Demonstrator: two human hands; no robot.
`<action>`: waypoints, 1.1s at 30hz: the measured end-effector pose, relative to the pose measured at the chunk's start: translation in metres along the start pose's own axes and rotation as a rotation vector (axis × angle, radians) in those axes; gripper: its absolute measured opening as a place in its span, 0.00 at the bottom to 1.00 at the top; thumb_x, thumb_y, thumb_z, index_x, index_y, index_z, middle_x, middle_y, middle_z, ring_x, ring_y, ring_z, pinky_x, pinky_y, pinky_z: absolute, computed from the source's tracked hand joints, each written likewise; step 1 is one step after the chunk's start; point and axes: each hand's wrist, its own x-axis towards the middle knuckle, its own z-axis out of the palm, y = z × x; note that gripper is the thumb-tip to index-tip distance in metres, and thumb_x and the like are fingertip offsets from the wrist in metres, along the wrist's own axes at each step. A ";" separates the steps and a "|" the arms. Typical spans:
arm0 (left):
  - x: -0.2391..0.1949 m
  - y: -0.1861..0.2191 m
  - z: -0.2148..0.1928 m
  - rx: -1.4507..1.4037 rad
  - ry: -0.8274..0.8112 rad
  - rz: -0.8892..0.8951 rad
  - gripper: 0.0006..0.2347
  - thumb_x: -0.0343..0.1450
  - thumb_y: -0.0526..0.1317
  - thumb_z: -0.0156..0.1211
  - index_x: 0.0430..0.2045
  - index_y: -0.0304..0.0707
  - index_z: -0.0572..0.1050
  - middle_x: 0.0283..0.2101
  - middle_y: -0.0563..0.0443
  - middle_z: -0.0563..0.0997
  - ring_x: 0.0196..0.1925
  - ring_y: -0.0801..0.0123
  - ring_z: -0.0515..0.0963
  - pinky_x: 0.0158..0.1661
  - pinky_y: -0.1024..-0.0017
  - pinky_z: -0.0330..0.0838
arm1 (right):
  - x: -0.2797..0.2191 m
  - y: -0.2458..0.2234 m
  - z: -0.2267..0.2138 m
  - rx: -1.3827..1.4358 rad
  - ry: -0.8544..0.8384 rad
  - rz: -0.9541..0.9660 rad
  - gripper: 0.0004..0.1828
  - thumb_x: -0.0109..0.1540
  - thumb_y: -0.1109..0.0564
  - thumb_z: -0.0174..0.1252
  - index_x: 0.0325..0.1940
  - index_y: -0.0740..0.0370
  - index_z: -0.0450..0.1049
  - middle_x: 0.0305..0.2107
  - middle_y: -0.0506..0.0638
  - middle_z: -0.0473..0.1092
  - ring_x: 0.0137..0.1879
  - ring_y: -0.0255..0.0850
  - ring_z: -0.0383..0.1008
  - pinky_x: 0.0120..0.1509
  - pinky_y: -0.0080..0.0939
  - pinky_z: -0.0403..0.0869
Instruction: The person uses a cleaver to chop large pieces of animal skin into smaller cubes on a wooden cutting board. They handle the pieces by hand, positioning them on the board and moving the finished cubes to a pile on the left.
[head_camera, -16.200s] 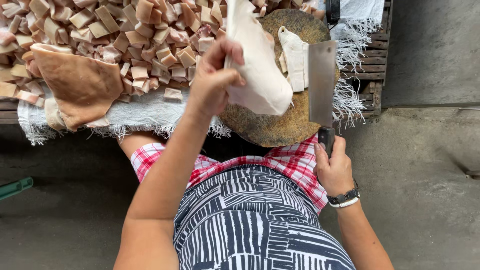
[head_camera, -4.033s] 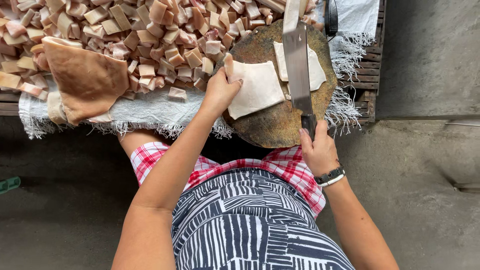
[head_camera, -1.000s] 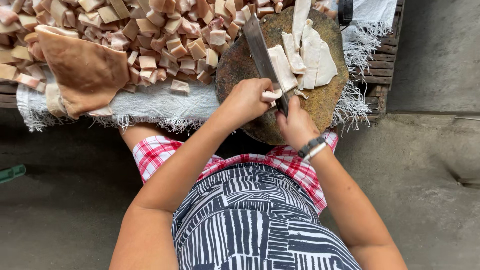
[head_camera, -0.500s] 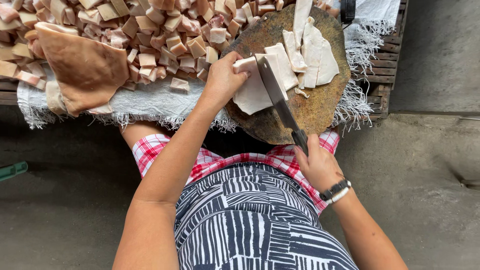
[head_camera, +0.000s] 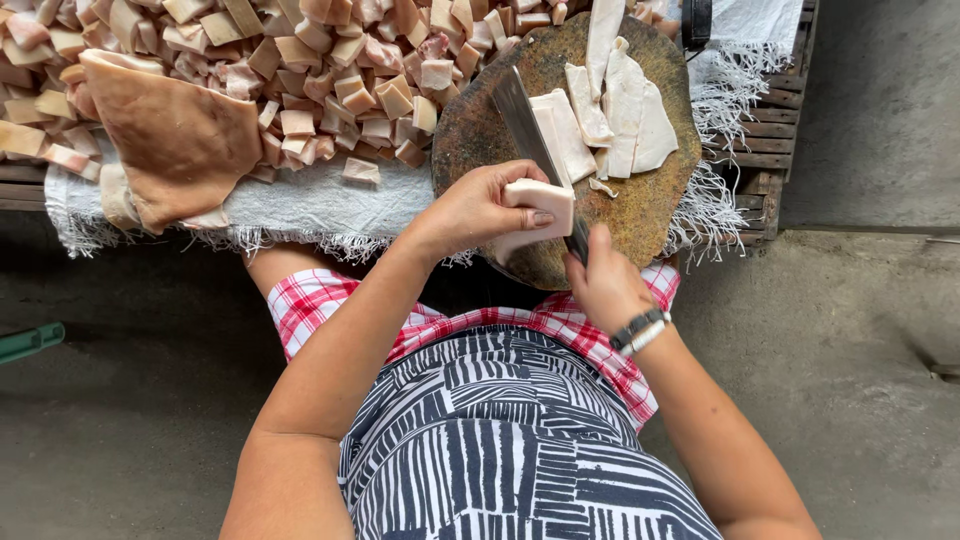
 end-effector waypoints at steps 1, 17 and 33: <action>-0.003 0.005 0.002 -0.067 -0.044 0.052 0.12 0.68 0.35 0.72 0.43 0.39 0.77 0.42 0.52 0.85 0.46 0.74 0.81 0.47 0.70 0.77 | 0.006 0.000 0.000 -0.010 0.017 -0.022 0.20 0.68 0.48 0.51 0.51 0.67 0.56 0.27 0.69 0.73 0.34 0.67 0.75 0.38 0.64 0.73; 0.039 0.000 -0.027 0.116 0.271 -0.010 0.16 0.63 0.35 0.73 0.42 0.33 0.76 0.38 0.49 0.84 0.39 0.70 0.83 0.41 0.70 0.79 | -0.011 0.023 -0.013 0.083 0.190 0.032 0.19 0.68 0.46 0.54 0.50 0.63 0.60 0.26 0.65 0.74 0.32 0.63 0.77 0.35 0.60 0.72; 0.010 -0.020 -0.088 0.307 0.862 0.160 0.09 0.68 0.28 0.61 0.39 0.34 0.79 0.41 0.51 0.81 0.41 0.74 0.82 0.45 0.74 0.77 | -0.062 -0.029 -0.051 0.534 0.602 -0.474 0.12 0.76 0.52 0.50 0.53 0.63 0.61 0.29 0.56 0.72 0.30 0.41 0.78 0.31 0.40 0.75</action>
